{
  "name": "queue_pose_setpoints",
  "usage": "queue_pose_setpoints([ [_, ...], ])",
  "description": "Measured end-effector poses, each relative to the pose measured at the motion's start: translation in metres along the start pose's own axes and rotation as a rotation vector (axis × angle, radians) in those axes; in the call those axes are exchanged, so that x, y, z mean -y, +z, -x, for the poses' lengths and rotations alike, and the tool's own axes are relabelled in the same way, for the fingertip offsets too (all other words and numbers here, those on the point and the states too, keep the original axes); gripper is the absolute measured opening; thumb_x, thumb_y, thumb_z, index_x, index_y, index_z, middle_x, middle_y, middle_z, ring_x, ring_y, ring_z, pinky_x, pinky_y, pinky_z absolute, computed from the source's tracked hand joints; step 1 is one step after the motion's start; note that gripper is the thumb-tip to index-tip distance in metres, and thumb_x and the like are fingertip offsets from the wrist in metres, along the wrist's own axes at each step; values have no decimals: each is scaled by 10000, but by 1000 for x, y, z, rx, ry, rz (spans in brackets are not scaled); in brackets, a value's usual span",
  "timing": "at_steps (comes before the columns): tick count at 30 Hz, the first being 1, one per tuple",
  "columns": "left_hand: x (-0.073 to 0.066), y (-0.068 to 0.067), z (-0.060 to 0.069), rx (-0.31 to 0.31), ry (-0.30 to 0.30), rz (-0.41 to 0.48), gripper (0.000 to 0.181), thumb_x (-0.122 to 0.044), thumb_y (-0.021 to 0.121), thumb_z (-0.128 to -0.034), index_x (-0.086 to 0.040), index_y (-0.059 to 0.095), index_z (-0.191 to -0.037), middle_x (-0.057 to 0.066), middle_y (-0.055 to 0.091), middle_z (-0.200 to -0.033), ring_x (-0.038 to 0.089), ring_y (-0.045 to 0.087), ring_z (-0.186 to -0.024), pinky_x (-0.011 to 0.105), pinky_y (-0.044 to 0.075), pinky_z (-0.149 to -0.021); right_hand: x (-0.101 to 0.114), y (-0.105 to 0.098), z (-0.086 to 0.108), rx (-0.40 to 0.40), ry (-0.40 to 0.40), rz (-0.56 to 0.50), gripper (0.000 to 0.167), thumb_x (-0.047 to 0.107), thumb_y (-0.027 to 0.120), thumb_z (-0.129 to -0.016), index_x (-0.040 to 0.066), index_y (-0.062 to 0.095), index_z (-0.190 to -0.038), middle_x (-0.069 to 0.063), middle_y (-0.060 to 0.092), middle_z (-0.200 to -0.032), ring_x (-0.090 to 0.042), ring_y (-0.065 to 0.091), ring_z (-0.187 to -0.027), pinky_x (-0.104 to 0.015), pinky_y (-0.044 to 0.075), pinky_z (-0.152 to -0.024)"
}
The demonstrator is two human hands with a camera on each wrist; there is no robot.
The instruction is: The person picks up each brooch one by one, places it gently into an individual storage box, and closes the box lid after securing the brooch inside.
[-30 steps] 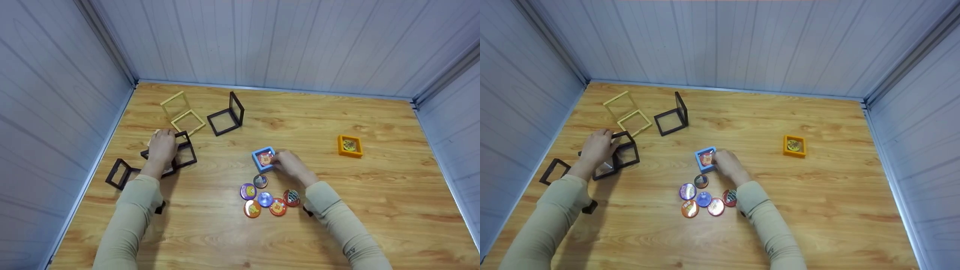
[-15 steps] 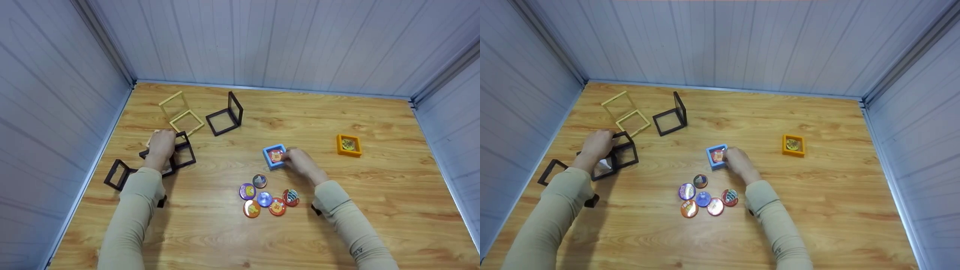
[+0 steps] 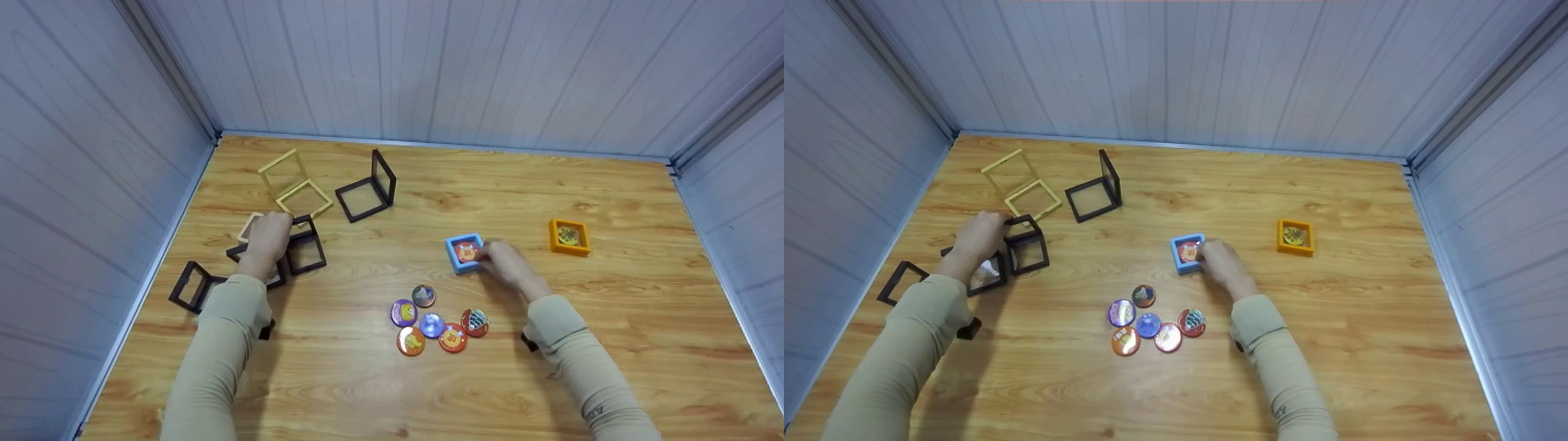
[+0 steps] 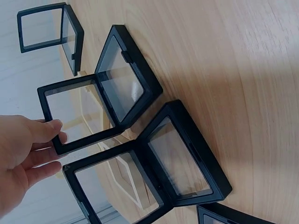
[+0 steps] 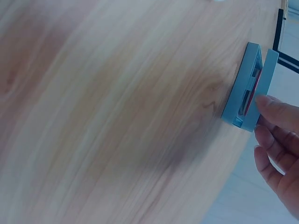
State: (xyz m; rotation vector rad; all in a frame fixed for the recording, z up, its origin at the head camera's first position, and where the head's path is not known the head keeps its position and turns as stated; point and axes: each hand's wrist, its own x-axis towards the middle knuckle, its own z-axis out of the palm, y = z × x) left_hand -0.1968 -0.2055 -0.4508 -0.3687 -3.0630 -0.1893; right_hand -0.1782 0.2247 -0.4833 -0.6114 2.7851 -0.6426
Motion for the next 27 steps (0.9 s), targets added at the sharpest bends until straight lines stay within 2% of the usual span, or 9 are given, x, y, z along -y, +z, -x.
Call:
queue_pose_setpoints([
  [7, -9, -2, 1, 1, -16, 27, 135, 80, 482, -847, 51, 614, -863, 220, 593, -815, 366, 585, -710, 460, 479, -542, -10, -4, 4, -18, -50, 60, 121, 5, 620, -798, 10, 688, -898, -109, 594, -874, -268, 570, -828, -402, 467, -748],
  [12, -17, 4, 4, -93, -3, 82, 133, 81, 489, -838, 70, 620, -862, 214, 590, -817, 372, 582, -744, 454, 481, -589, -15, -7, 7, -18, 2, 33, 130, 19, 621, -803, 14, 685, -916, -121, 600, -915, -276, 571, -857, -409, 469, -764],
  [15, -21, 9, 8, -143, 6, 126, 93, 50, 536, -830, 74, 624, -845, 208, 586, -794, 366, 581, -748, 447, 483, -606, -19, -8, 9, -31, 6, 34, 128, 20, 629, -797, 15, 687, -911, -123, 600, -911, -277, 572, -849, -409, 472, -759],
  [19, -27, 14, 13, -173, 11, 173, 80, 5, 583, -818, 66, 623, -850, 192, 580, -779, 355, 576, -746, 447, 478, -615, -25, -9, 12, -52, -12, 48, 121, 6, 635, -785, 9, 688, -894, -124, 593, -874, -271, 569, -811, -400, 478, -731],
  [27, -37, 21, 22, -202, 2, 256, 100, -29, 573, -834, 47, 616, -884, 167, 571, -789, 368, 571, -722, 461, 467, -605, -35, -12, 17, -51, 9, 51, 118, -18, 615, -793, -12, 679, -892, -140, 594, -876, -288, 568, -813, -420, 474, -735],
])
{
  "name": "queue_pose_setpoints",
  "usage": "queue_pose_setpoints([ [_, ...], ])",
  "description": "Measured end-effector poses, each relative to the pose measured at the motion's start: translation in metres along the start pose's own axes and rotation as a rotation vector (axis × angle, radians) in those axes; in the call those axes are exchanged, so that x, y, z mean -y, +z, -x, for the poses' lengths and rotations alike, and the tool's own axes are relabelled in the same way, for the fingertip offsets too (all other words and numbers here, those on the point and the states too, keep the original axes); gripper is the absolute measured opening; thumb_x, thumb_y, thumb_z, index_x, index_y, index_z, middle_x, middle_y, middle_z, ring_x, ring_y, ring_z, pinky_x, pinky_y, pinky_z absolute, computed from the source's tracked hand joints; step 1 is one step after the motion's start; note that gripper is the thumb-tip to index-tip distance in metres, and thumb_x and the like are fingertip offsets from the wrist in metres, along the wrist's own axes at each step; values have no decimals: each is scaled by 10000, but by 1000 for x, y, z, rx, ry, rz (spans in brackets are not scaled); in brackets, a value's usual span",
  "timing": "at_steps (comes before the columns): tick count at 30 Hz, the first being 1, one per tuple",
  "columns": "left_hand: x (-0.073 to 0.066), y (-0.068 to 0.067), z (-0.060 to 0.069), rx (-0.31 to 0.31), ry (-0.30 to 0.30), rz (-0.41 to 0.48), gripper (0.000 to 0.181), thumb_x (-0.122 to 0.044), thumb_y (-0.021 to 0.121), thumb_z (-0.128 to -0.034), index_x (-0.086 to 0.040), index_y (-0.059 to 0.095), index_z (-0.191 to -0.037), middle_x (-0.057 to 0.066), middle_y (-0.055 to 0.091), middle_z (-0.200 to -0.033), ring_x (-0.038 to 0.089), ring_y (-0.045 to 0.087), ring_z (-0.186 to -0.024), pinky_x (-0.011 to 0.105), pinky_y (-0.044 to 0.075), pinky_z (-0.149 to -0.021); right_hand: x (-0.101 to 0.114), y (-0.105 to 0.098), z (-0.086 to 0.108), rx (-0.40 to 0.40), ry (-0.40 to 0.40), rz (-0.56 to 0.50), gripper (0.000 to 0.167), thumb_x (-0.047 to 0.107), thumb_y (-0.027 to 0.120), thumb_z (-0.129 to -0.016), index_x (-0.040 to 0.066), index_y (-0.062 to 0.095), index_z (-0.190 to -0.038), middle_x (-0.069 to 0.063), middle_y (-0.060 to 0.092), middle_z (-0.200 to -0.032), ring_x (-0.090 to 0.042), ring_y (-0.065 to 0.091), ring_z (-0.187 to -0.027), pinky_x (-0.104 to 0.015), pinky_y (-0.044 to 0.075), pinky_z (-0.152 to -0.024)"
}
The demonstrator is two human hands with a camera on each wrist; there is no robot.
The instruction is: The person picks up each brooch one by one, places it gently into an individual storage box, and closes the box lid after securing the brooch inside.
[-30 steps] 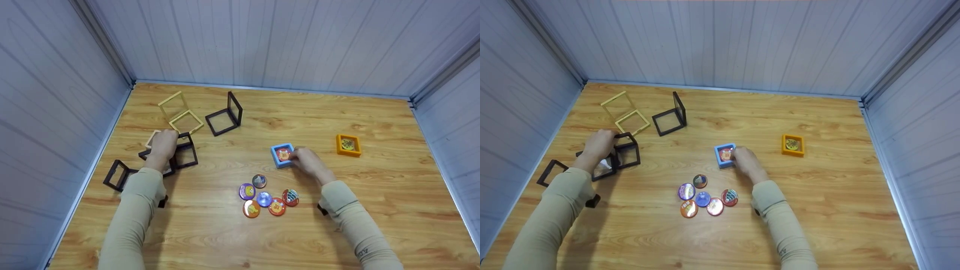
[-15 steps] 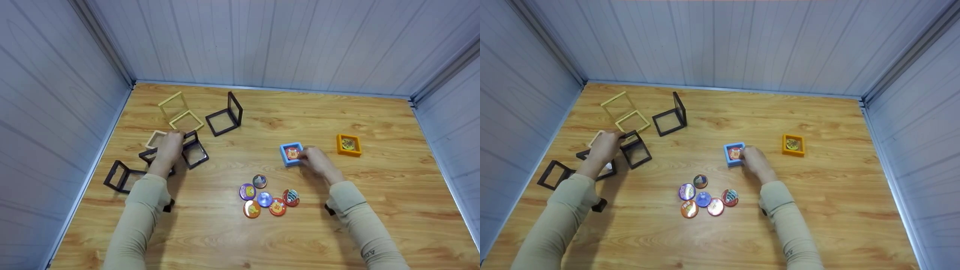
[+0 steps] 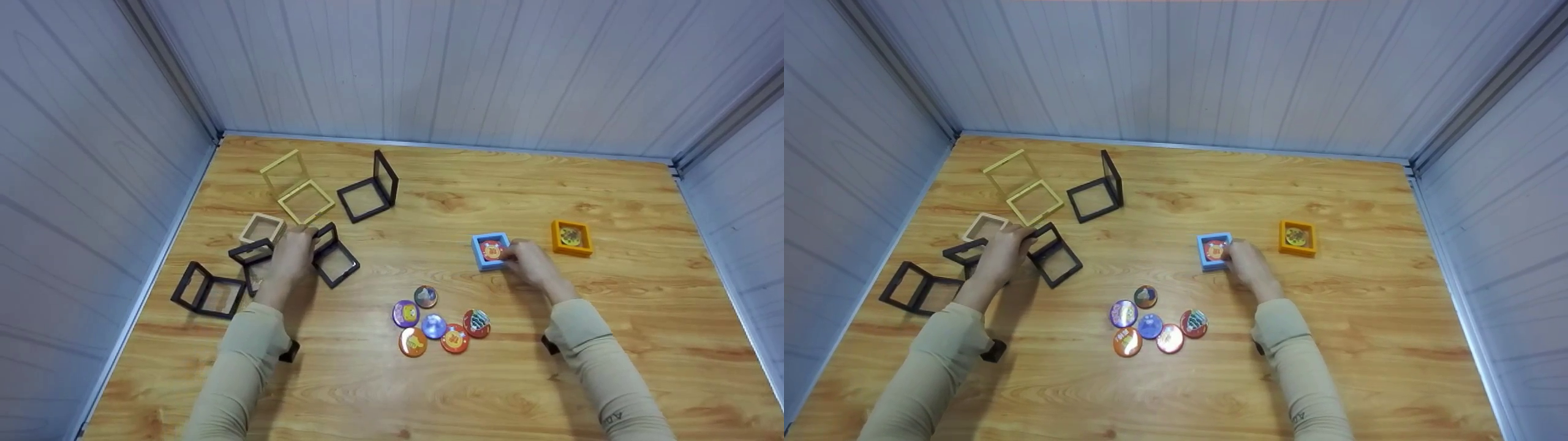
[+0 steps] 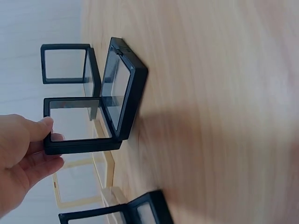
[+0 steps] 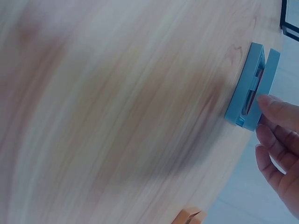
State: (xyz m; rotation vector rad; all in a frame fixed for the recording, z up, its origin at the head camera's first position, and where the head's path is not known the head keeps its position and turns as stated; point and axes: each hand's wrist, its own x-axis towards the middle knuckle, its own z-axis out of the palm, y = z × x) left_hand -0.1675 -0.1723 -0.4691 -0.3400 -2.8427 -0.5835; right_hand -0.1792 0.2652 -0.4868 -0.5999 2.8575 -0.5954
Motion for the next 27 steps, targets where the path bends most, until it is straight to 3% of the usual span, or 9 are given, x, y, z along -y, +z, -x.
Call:
queue_pose_setpoints([
  [10, -17, 10, 8, -46, -6, 76, 129, -51, 572, -844, 36, 627, -922, 135, 554, -771, 326, 564, -708, 440, 466, -596, -17, -5, 5, -49, -37, 8, 109, -57, 610, -778, -40, 679, -861, -154, 604, -832, -292, 572, -773, -426, 475, -697],
  [18, -29, 18, 12, -39, -8, 131, 149, -46, 560, -850, 41, 624, -952, 137, 585, -819, 299, 577, -782, 405, 475, -689, -24, -9, 8, -46, 6, 1, 119, -42, 608, -788, -45, 674, -886, -165, 601, -859, -307, 568, -802, -437, 470, -716],
  [27, -40, 25, 17, -57, 18, 173, 147, -33, 566, -845, 57, 628, -944, 137, 587, -804, 287, 575, -766, 388, 477, -690, -33, -15, 8, -22, 70, -32, 141, -48, 577, -808, -43, 668, -916, -165, 592, -885, -306, 560, -830, -447, 460, -741],
])
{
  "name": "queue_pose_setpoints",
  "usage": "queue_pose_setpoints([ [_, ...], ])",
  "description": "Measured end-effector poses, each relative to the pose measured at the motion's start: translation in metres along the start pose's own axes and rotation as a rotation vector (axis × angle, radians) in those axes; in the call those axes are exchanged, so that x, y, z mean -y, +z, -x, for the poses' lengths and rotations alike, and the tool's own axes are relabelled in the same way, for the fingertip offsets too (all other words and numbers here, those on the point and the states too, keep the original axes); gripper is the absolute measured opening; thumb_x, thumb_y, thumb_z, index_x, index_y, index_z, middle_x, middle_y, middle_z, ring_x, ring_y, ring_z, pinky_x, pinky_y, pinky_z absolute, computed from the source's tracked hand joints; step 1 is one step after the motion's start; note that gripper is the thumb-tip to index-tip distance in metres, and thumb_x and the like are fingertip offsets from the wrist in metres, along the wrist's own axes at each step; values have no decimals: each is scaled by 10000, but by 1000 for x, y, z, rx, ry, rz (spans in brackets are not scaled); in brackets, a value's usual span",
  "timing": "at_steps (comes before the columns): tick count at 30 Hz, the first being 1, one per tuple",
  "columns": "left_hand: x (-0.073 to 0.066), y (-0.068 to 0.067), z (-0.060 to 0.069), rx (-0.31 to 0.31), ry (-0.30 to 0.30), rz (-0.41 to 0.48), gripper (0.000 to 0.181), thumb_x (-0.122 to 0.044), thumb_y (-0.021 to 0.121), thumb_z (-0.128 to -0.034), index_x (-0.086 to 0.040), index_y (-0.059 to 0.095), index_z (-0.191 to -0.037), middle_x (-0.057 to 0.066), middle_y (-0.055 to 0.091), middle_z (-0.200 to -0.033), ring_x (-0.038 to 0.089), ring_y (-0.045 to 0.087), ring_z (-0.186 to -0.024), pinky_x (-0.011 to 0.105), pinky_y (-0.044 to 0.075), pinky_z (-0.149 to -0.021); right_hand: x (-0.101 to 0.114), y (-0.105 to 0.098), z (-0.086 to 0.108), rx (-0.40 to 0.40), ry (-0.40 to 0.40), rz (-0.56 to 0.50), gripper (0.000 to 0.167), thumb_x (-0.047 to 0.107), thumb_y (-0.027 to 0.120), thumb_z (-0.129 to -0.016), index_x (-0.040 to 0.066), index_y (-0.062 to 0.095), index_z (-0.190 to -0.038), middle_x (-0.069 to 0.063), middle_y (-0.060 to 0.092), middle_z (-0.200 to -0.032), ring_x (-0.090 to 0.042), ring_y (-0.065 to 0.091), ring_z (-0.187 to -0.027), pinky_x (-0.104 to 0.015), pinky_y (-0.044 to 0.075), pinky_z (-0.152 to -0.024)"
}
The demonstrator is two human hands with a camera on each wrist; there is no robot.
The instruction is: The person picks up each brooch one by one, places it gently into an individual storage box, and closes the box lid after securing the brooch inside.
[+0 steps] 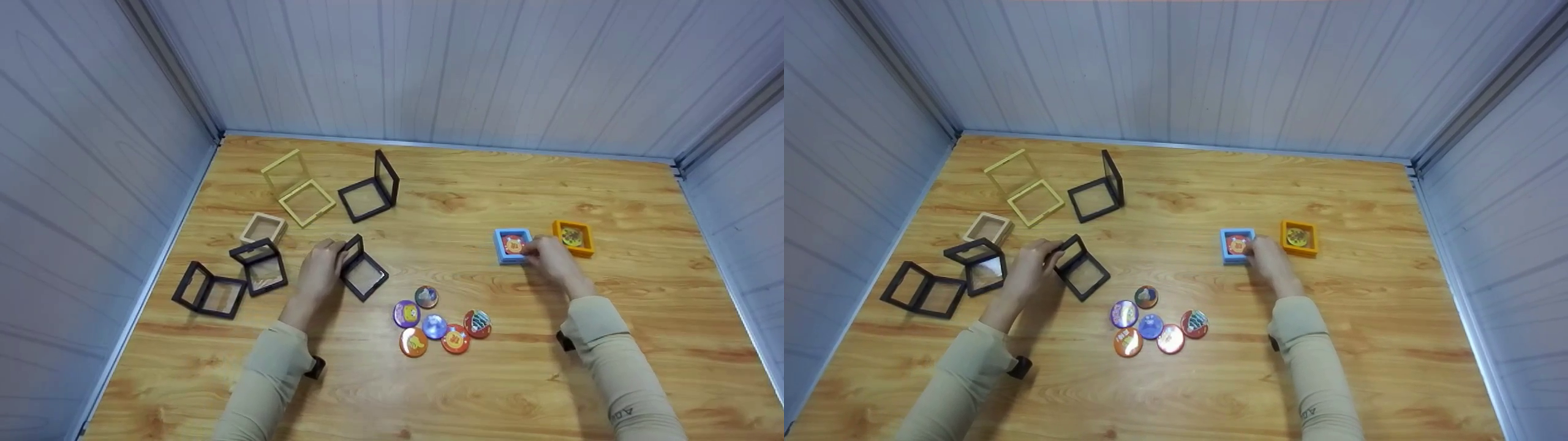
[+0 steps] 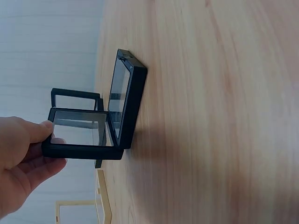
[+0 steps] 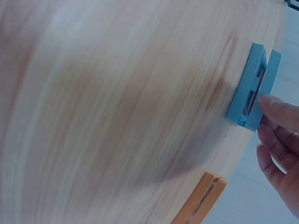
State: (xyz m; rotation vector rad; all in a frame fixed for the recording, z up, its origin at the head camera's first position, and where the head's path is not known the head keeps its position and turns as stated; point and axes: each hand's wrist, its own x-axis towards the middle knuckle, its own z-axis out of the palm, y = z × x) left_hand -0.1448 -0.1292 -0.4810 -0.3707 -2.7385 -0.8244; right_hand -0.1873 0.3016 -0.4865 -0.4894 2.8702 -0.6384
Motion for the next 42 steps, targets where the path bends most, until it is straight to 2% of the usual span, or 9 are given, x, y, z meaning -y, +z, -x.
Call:
queue_pose_setpoints([
  [12, -8, 9, 7, -5, 10, 37, 176, -51, 574, -844, 57, 632, -970, 128, 588, -809, 266, 576, -760, 376, 478, -701, -9, -5, -2, 2, 68, -22, 143, -28, 558, -828, -51, 660, -926, -189, 584, -905, -313, 543, -851, -452, 448, -749],
  [19, -14, 12, 11, -12, 15, 55, 188, -55, 581, -839, 62, 629, -978, 122, 585, -802, 253, 576, -740, 366, 481, -694, -14, -10, -4, 30, 124, -52, 181, -26, 526, -852, -58, 639, -989, -214, 573, -969, -335, 519, -925, -489, 412, -809],
  [24, -17, 14, 13, -12, 20, 70, 185, -42, 582, -835, 67, 630, -976, 121, 583, -798, 247, 576, -735, 362, 481, -681, -19, -13, -5, 31, 130, -62, 182, -22, 528, -853, -65, 631, -997, -227, 561, -992, -345, 507, -936, -494, 399, -819],
  [32, -21, 18, 15, -16, 36, 84, 177, -35, 592, -827, 70, 632, -964, 118, 588, -791, 243, 573, -731, 360, 481, -671, -23, -16, -5, 21, 189, -55, 195, -21, 525, -857, -61, 620, -1023, -232, 545, -1023, -345, 492, -962, -504, 395, -833],
  [35, -23, 18, 16, -13, 39, 86, 179, -45, 591, -830, 68, 633, -962, 116, 587, -787, 238, 571, -725, 357, 479, -665, -24, -15, -5, 1, 185, -46, 181, -19, 531, -855, -58, 630, -1002, -220, 556, -1000, -333, 507, -937, -487, 419, -801],
  [42, -26, 20, 16, -16, 64, 73, 159, -42, 591, -827, 55, 636, -945, 105, 584, -775, 239, 569, -722, 359, 477, -661, -28, -15, -8, -66, 91, 15, 148, -37, 570, -819, -90, 642, -937, -234, 588, -910, -358, 538, -872, -484, 431, -758],
])
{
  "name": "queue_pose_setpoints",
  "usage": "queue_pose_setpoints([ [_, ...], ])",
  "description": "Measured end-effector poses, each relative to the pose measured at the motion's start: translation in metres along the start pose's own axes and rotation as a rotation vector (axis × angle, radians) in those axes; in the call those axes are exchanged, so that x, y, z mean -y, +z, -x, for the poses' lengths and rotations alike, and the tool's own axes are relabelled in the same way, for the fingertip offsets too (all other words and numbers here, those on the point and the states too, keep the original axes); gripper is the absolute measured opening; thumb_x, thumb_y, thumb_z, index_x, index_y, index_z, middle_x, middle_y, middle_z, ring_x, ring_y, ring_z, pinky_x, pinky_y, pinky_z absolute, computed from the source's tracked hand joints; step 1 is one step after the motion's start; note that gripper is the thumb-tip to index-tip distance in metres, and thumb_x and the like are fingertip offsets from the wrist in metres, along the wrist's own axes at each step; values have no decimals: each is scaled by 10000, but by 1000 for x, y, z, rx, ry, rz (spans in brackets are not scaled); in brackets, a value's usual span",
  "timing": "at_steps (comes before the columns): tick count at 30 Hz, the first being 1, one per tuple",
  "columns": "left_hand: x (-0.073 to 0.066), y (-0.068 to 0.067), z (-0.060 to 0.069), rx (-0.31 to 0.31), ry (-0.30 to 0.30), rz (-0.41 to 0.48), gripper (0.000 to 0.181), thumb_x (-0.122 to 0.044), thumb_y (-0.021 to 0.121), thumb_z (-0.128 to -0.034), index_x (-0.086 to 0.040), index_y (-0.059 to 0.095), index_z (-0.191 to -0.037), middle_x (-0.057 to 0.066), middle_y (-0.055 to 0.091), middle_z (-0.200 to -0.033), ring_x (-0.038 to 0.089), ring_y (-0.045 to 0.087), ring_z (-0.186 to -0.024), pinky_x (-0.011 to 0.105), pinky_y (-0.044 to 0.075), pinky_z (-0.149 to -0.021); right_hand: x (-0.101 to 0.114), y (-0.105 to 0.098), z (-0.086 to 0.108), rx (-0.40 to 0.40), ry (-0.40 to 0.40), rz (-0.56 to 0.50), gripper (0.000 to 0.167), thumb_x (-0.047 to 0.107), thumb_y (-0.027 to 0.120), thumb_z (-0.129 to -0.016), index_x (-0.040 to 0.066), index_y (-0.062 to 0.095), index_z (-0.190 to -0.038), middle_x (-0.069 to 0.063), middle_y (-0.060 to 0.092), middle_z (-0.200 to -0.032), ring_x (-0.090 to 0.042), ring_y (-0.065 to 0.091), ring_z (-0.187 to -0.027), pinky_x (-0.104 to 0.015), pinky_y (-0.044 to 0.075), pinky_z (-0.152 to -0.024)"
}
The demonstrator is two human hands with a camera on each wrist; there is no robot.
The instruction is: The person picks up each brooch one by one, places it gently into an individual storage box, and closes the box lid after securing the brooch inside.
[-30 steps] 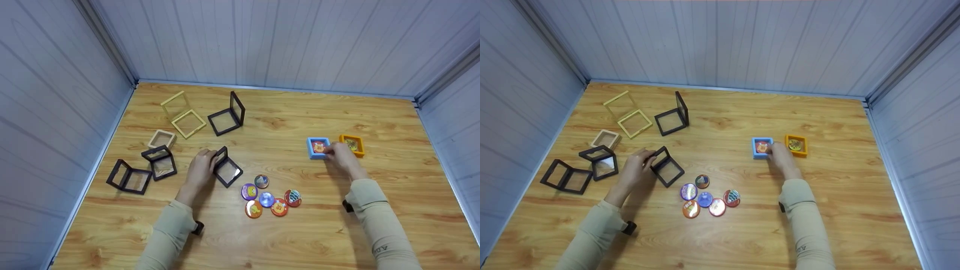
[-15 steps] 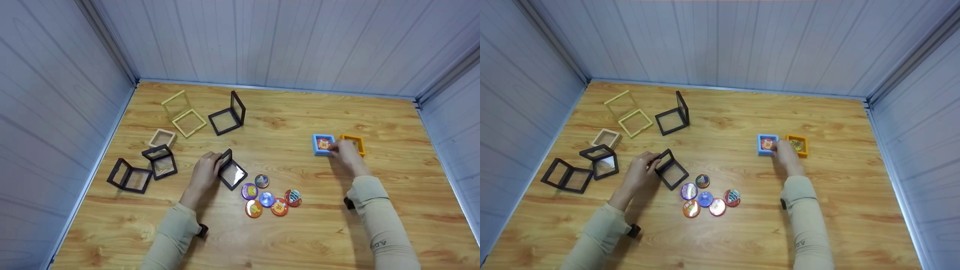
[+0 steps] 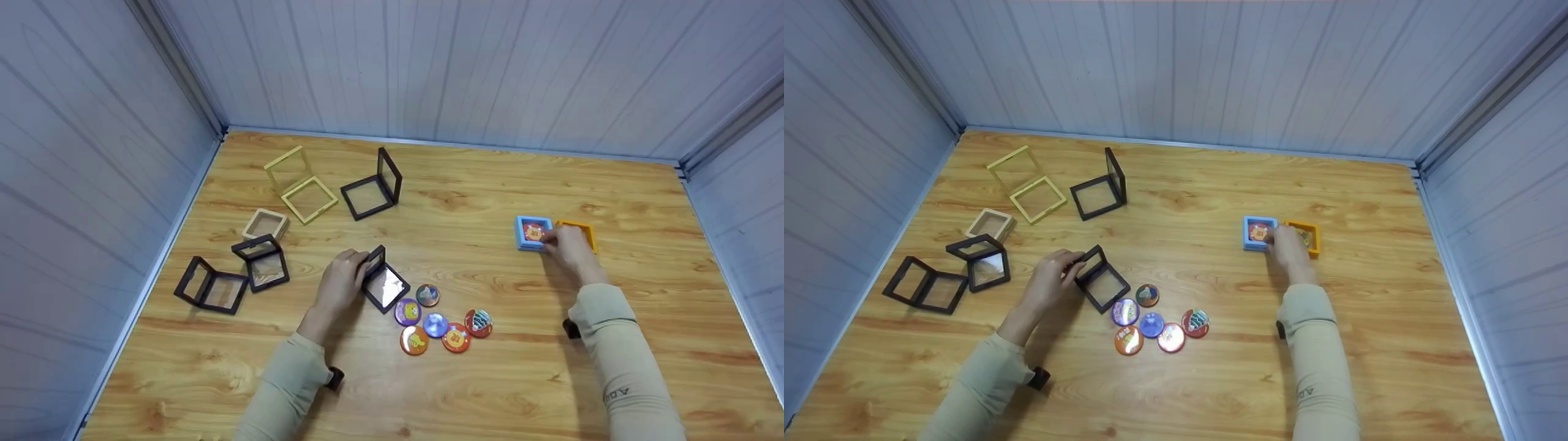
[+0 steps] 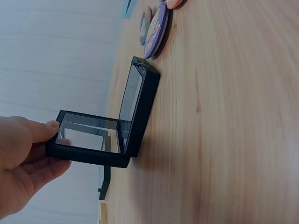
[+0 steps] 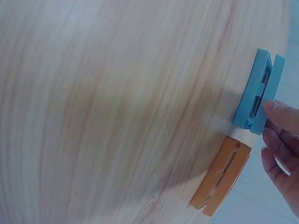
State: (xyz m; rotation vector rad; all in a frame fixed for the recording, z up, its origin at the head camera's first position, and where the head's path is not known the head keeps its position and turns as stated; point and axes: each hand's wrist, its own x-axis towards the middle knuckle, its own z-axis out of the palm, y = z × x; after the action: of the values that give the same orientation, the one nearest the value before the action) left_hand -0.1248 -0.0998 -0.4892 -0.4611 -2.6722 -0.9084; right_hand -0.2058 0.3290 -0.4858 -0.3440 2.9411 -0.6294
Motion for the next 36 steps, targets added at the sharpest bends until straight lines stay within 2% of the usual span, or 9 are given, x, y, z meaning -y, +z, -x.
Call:
queue_pose_setpoints([
  [7, 0, 2, 0, -3, -1, 6, 148, -56, 589, -831, 42, 641, -929, 95, 585, -775, 231, 566, -724, 357, 475, -663, 1, 0, 0, 4, 11, -12, 167, -42, 560, -824, -89, 631, -967, -236, 576, -926, -347, 531, -870, -475, 432, -742],
  [14, 0, 2, 0, -6, 0, 15, 135, -42, 591, -825, 38, 644, -919, 92, 583, -773, 233, 568, -719, 360, 475, -659, 14, 4, 2, -59, -11, -3, 216, 14, 586, -824, -70, 608, -1022, -244, 535, -991, -361, 525, -872, -479, 431, -734],
  [24, 0, 3, 1, -7, -1, 24, 145, -53, 592, -825, 34, 648, -926, 89, 587, -768, 231, 570, -724, 356, 477, -665, 50, 23, 4, -118, -186, -67, 210, 19, 632, -792, -62, 618, -985, -208, 571, -954, -330, 548, -829, -442, 460, -717],
  [29, -1, 2, 1, -5, -10, 29, 141, -51, 588, -830, 30, 650, -928, 89, 589, -774, 224, 569, -726, 352, 475, -665, 73, 33, 6, -84, -272, -58, 235, 53, 648, -790, -65, 615, -990, -183, 580, -917, -315, 552, -792, -410, 474, -676],
  [36, -2, 2, 1, 0, -21, 37, 149, -51, 587, -832, 33, 648, -940, 90, 592, -782, 223, 569, -733, 349, 476, -676, 101, 43, 12, -3, -301, -82, 270, 89, 646, -801, -38, 603, -1034, -156, 579, -942, -285, 557, -817, -382, 481, -686],
])
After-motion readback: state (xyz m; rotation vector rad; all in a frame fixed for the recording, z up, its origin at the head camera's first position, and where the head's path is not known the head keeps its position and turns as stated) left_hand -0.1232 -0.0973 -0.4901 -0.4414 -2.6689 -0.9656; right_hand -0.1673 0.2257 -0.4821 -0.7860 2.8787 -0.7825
